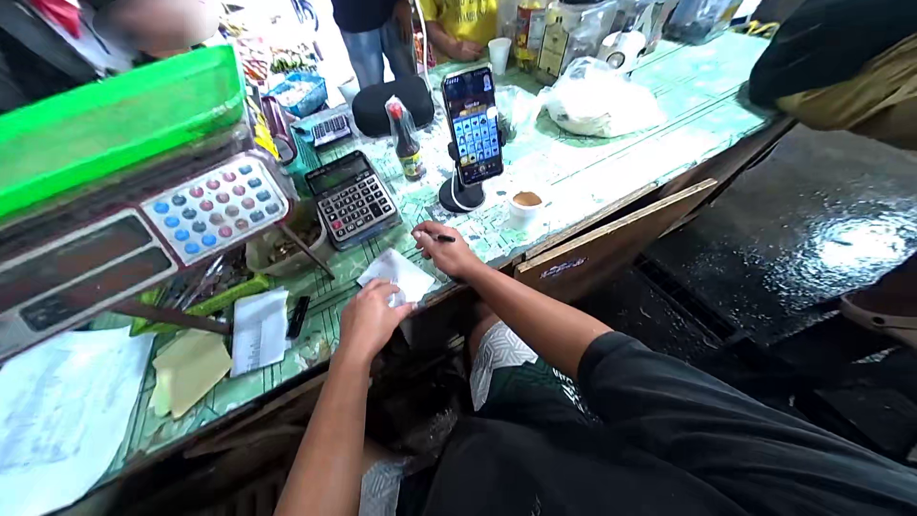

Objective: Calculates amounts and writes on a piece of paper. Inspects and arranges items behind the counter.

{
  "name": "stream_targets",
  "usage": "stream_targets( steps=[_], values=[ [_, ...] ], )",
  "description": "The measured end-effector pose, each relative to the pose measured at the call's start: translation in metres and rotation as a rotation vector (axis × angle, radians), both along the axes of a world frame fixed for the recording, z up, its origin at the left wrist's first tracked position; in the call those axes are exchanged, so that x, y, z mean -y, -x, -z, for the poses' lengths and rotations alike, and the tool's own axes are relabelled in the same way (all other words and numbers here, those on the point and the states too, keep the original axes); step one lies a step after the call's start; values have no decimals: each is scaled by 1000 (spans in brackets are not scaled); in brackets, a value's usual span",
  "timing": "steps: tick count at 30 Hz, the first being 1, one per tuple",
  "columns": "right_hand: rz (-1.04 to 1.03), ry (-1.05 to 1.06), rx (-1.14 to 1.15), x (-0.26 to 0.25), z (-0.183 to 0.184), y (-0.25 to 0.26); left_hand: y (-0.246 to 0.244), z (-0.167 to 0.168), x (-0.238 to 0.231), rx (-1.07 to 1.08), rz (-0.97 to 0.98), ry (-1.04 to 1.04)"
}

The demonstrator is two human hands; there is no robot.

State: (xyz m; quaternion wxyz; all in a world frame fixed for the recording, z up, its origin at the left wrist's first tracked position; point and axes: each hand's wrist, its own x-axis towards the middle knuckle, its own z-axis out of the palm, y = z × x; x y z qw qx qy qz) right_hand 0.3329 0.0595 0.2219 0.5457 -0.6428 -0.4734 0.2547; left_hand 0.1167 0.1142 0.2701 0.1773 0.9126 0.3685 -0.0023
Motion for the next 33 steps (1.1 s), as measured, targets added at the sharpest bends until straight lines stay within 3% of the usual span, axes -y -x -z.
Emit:
stream_targets(
  steps=[8,12,15,18,22,27,30,33],
  values=[
    [22,-4,-17,1,-2,3,4,14,-12,72,8,-1],
    [23,-20,-103,0,-4,2,9,23,-9,274,9,-34],
    [23,-32,-102,-2,-3,-1,14,14,-8,451,-125,-69],
    [0,-1,154,2,-5,7,25,9,-13,608,-367,13],
    [-242,102,596,10,-12,48,30,20,-27,816,-620,230],
    [-316,241,805,4,0,66,59,32,-27,1067,-859,467],
    [-327,261,839,4,-2,66,81,34,-19,1203,-912,339],
    [-320,301,783,5,-10,65,114,25,-1,1247,-879,9]
  ],
)
